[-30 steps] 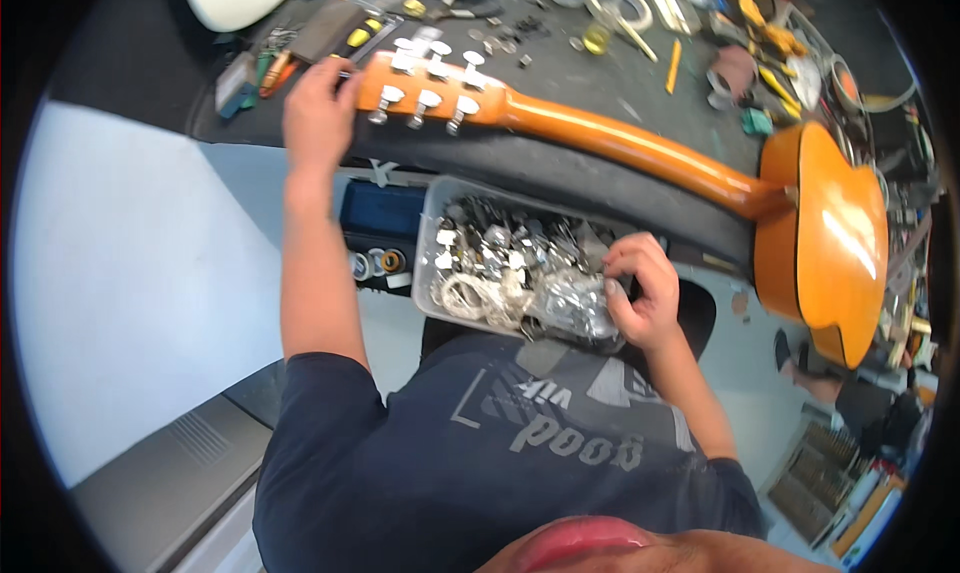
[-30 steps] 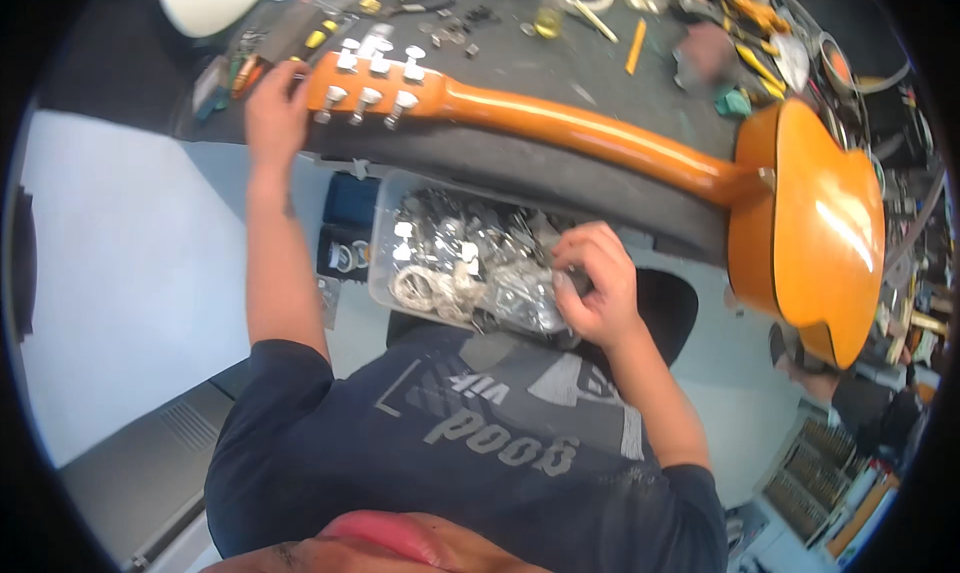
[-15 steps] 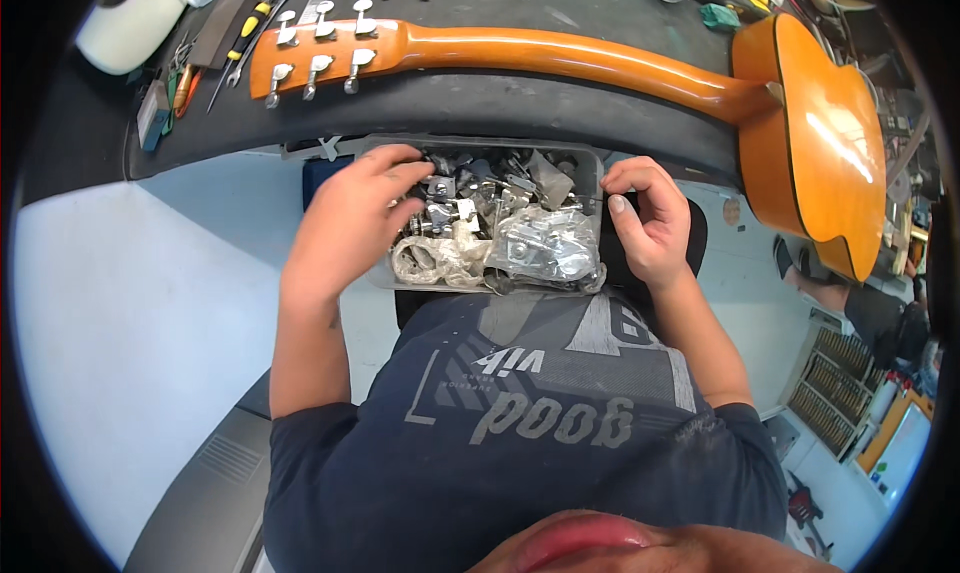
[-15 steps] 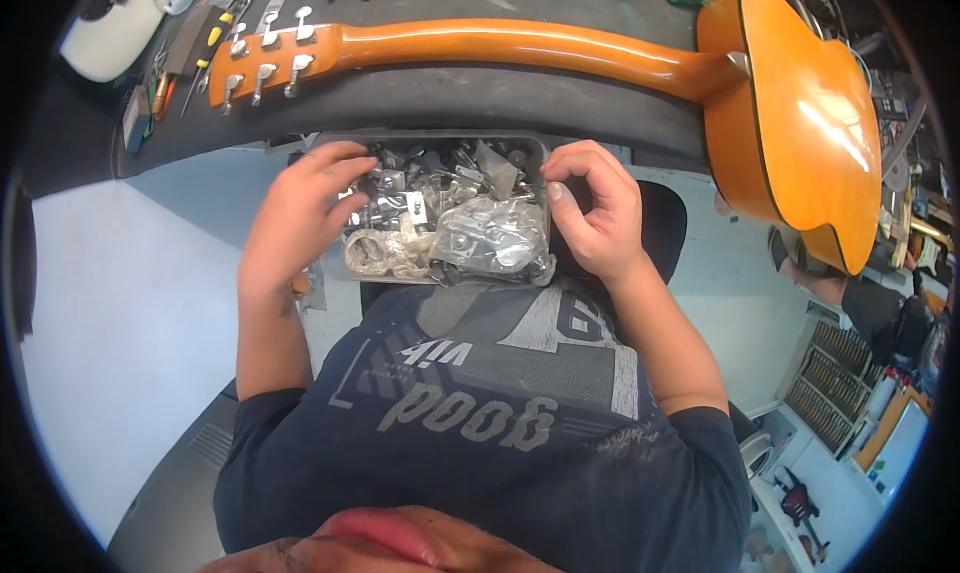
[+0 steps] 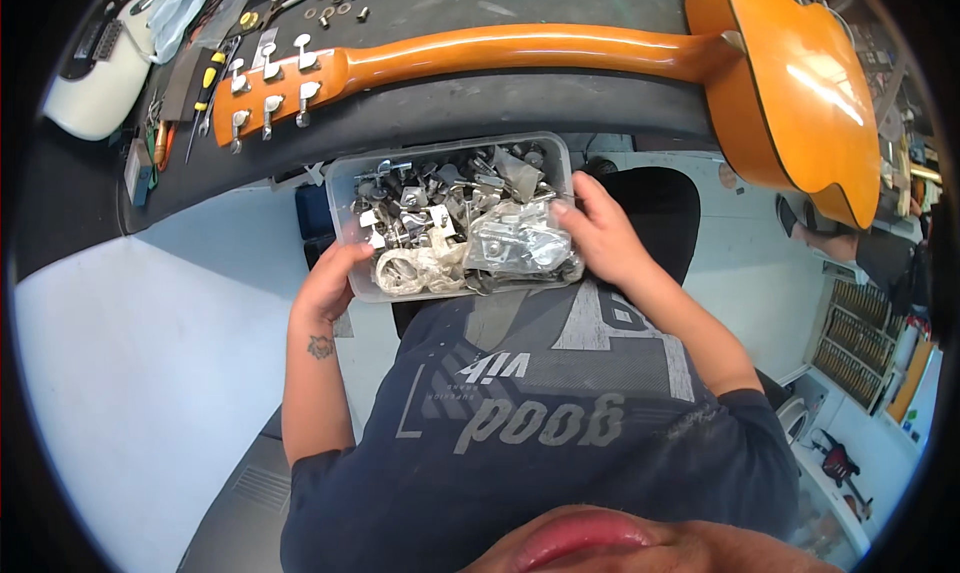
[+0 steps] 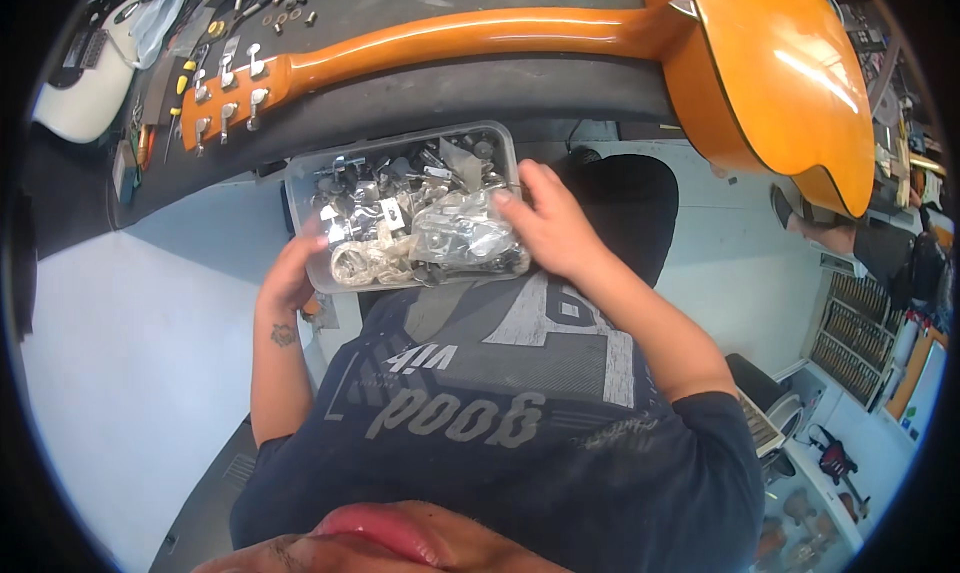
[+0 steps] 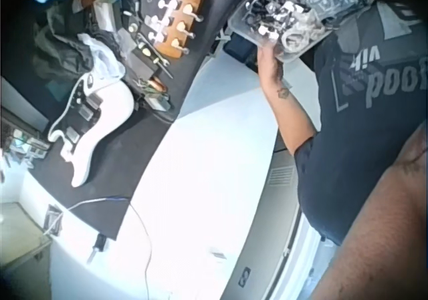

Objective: The person positions a guitar on a workbench, fastens screws on the tuning pegs using a screwdriver, and searches through a plastic container of spare parts to fit tuning pegs onto the headstock.

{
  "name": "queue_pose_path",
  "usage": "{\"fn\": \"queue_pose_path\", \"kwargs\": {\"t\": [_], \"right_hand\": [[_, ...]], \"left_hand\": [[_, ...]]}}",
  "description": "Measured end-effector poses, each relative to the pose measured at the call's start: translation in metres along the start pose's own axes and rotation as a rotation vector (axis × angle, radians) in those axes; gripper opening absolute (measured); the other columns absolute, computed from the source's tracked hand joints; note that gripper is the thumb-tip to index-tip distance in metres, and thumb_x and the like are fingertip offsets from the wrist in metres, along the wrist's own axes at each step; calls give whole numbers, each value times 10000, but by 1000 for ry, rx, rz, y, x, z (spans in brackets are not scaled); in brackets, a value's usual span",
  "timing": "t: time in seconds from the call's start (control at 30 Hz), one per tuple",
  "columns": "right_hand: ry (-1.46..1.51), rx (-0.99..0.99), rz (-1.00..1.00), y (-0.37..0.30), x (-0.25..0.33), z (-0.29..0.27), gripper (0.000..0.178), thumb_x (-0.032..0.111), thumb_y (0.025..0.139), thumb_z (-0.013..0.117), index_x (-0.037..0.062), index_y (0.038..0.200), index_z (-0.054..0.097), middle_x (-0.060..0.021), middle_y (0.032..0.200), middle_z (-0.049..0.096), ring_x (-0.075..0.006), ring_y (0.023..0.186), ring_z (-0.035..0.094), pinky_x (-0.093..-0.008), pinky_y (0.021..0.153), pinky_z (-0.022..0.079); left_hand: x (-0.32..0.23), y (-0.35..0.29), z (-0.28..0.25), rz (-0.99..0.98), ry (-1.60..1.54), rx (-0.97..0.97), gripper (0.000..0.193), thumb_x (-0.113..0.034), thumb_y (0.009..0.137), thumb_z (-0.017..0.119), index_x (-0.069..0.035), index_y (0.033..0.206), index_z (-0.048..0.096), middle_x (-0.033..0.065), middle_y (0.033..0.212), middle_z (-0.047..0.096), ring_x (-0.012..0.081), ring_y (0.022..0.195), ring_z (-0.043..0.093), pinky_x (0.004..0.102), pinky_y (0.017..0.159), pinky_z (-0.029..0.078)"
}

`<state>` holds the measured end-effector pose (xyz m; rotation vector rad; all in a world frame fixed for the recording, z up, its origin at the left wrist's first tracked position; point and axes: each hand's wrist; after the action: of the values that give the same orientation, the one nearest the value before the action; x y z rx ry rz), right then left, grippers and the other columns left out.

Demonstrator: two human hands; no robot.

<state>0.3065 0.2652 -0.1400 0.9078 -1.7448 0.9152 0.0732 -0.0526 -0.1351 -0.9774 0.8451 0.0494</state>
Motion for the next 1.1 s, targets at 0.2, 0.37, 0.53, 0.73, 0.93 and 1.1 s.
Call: {"fn": "queue_pose_path", "kwargs": {"t": [0.2,0.37,0.53,0.73,0.93,1.1], "right_hand": [[-270,106,-45,3,42,1,310,273,1000,657,3,1131,580,-205,1083,540,-398,1002,583,-466,890,497],[-255,375,-68,20,77,46,462,382,1006,662,-44,1113,518,-279,1122,518,-474,1026,611,-520,923,515],[-178,446,-102,45,40,98,552,450,1022,634,-46,1248,550,-292,1185,578,-468,1123,607,-490,990,510],[-244,103,-341,21,52,18,333,222,982,718,28,1238,630,-171,1260,613,-344,1173,621,-409,1006,514],[-507,-163,-528,21,89,-49,185,141,908,745,32,1039,673,-126,1064,685,-332,1048,642,-413,924,518],[-736,-248,-683,47,82,-68,155,82,807,766,53,836,617,-105,838,627,-322,796,586,-404,712,485]], "left_hand": [[31,-16,-19,108,-41,11,841,-52,746,547,30,1574,423,182,1490,571,296,1333,590,383,1111,494],[56,-57,-48,153,-142,-164,919,-53,665,508,53,1572,405,253,1491,550,359,1341,595,414,1090,549],[104,-93,-66,49,-243,-256,925,-133,657,532,53,1556,417,272,1447,579,434,1306,608,600,896,646],[174,-30,-63,104,-475,-404,693,-57,747,537,48,1432,523,233,1409,607,433,1272,623,626,950,617],[230,76,-104,33,-647,-420,418,-6,844,502,35,1251,588,223,1349,617,432,1234,628,665,979,580],[217,156,-67,65,-697,-395,380,-35,930,557,-21,1305,616,149,1264,641,378,1208,621,723,1067,478]]}}
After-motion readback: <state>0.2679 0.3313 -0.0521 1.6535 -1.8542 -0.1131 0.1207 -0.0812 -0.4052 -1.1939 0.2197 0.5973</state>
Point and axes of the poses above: each hand's wrist, its own y-axis towards the middle knuckle, its own z-axis out of the palm, x = y × z
